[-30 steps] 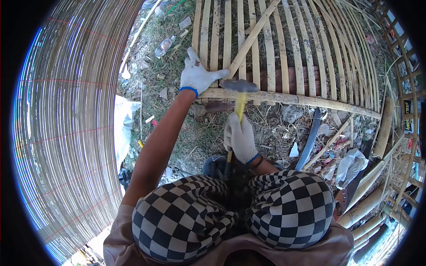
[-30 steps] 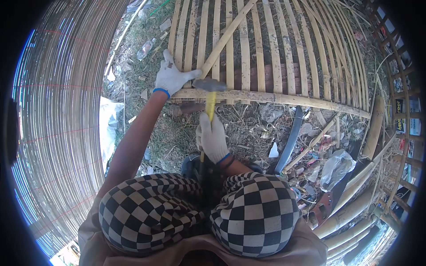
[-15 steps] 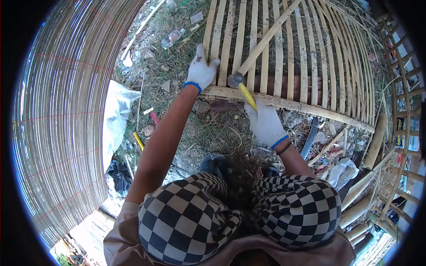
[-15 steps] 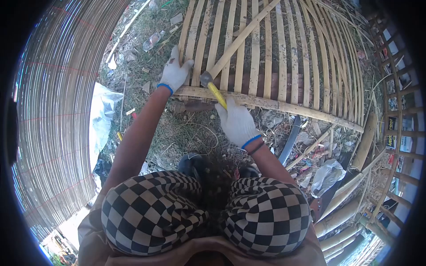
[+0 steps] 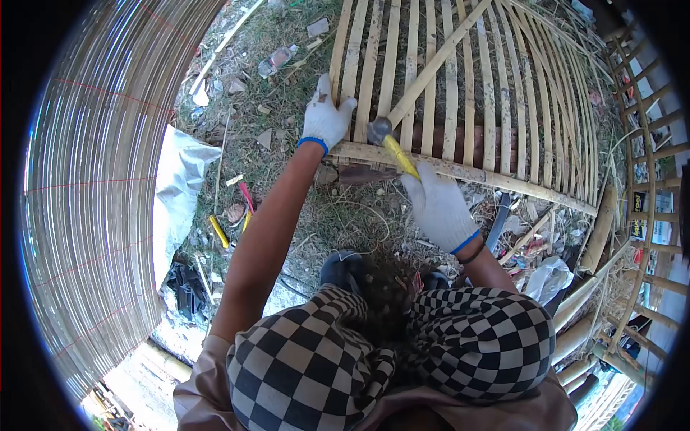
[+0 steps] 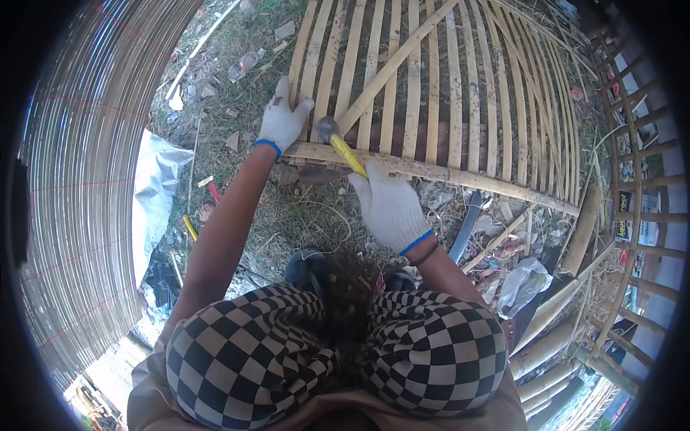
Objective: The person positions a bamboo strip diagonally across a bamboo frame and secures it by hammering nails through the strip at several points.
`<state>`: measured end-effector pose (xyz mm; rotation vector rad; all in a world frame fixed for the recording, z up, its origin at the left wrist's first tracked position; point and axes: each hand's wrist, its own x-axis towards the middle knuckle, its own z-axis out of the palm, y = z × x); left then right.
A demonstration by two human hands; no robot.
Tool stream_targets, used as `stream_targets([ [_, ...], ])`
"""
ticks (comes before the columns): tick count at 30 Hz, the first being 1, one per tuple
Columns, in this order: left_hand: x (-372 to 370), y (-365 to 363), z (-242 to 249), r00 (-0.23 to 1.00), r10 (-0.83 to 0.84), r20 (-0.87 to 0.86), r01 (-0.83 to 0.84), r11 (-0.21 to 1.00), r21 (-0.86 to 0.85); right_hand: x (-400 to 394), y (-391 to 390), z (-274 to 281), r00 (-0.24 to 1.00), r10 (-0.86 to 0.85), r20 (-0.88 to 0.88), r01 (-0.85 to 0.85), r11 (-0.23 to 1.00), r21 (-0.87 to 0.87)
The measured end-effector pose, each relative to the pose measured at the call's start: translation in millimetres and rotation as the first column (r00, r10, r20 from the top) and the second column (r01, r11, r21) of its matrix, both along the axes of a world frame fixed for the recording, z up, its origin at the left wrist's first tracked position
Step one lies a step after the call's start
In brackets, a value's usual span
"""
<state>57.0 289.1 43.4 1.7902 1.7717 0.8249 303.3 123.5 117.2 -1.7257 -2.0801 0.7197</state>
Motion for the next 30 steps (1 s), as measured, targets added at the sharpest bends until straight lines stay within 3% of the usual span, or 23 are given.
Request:
stream_targets([
  [4,0,0,2,1.000,0.007,0.004,-0.007,0.999,-0.042,-6,-13,49,0.932,-0.090,-0.350,0.120,0.991,0.066],
  [7,-2,3,-6,1.000,0.001,-0.023,-0.001,1.000,-0.023,0,-4,-21,0.993,-0.109,0.036,0.110,0.994,-0.002],
  [8,-2,2,-12,1.000,0.011,-0.019,-0.011,1.000,-0.006,1,3,-31,0.992,-0.087,0.086,0.087,0.996,0.005],
  [11,-1,0,-12,0.999,0.037,0.004,-0.037,0.999,0.015,11,5,-14,1.000,-0.023,0.006,0.023,0.999,0.047],
  [12,1,-8,-7,0.999,0.035,0.016,-0.035,0.999,-0.027,11,1,0,0.996,-0.063,-0.059,0.060,0.997,-0.052],
  [13,2,-2,2,0.999,0.039,0.030,-0.038,0.999,-0.034,11,4,10,0.992,-0.087,-0.093,0.087,0.996,-0.011],
  [16,10,-10,8,0.979,0.164,-0.123,-0.154,0.984,0.084,9,-15,19,0.962,-0.142,-0.232,0.144,0.990,-0.010],
  [19,23,-46,57,0.908,0.042,-0.416,0.143,0.904,0.403,16,-30,14,0.915,-0.189,-0.357,0.155,0.980,-0.123],
  [21,27,-68,71,0.804,-0.358,-0.475,0.413,0.910,0.014,21,-54,-5,0.906,-0.209,-0.367,0.138,0.968,-0.210],
  [22,32,-78,89,0.720,-0.448,-0.529,0.450,0.883,-0.135,21,-67,-15,0.890,-0.243,-0.386,0.141,0.952,-0.273],
  [25,21,-86,79,0.689,-0.414,-0.595,0.482,0.875,-0.051,19,-99,-42,0.842,-0.338,-0.420,0.115,0.874,-0.473],
  [27,13,-85,63,0.734,-0.390,-0.556,0.487,0.873,0.031,15,-115,-57,0.817,-0.395,-0.421,0.071,0.793,-0.606],
  [30,11,-88,49,0.772,-0.345,-0.534,0.474,0.872,0.123,12,-130,-90,0.851,-0.316,-0.419,0.005,0.803,-0.596],
])
